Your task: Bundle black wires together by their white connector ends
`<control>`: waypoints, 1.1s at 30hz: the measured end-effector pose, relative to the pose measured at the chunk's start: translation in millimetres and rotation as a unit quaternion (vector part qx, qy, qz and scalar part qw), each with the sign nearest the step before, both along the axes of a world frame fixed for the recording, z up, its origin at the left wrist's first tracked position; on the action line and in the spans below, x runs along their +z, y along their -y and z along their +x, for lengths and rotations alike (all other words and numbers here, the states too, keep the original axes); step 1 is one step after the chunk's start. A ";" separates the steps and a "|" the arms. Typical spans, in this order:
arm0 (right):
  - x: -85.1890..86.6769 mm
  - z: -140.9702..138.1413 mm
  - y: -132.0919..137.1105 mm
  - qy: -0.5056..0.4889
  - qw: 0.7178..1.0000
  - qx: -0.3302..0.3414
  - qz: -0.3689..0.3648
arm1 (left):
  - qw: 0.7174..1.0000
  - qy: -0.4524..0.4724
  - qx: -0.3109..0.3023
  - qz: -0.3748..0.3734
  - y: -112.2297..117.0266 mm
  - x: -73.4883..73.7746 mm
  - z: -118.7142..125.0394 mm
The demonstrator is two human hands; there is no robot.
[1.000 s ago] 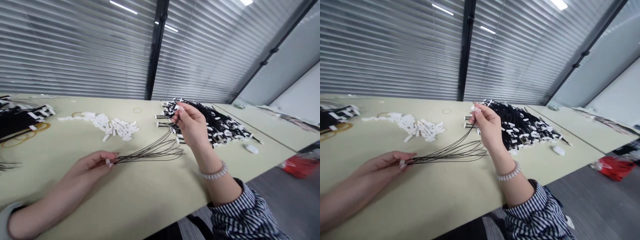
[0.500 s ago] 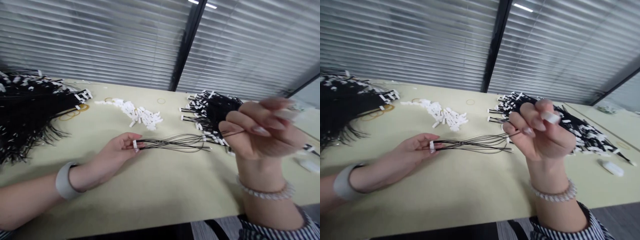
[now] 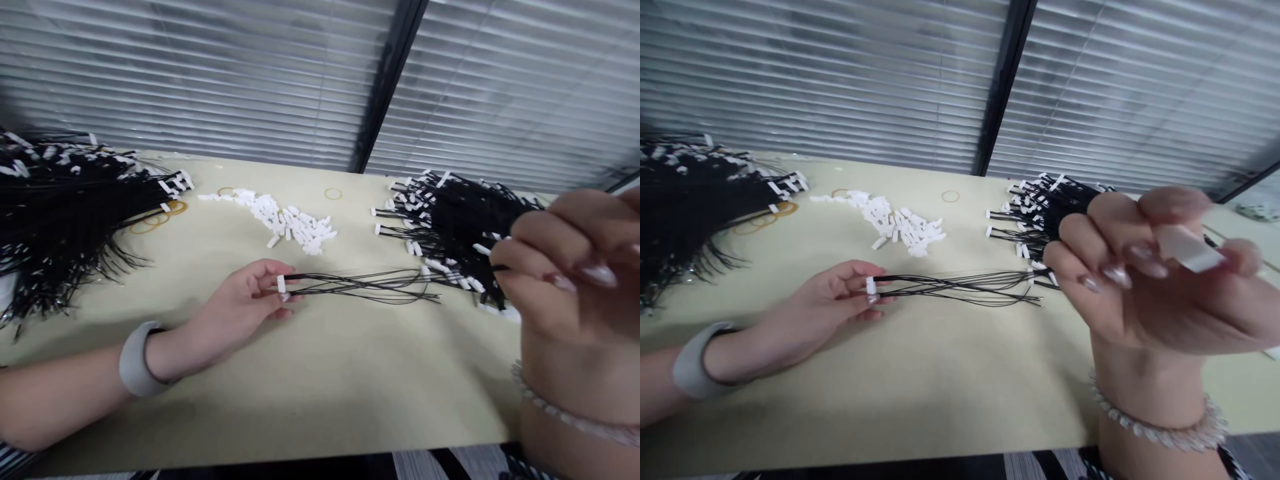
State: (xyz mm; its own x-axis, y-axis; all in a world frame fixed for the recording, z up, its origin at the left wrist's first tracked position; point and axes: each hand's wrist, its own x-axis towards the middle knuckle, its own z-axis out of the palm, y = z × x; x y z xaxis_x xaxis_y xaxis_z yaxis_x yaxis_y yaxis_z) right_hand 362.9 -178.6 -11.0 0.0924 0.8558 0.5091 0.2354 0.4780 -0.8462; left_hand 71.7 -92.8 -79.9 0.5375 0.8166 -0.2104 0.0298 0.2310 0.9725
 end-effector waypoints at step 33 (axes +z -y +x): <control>-47.1 -107.1 -22.8 0.124 0.964 0.104 -0.210 | 0.986 0.134 0.039 -0.088 -3.6 -3.3 -0.9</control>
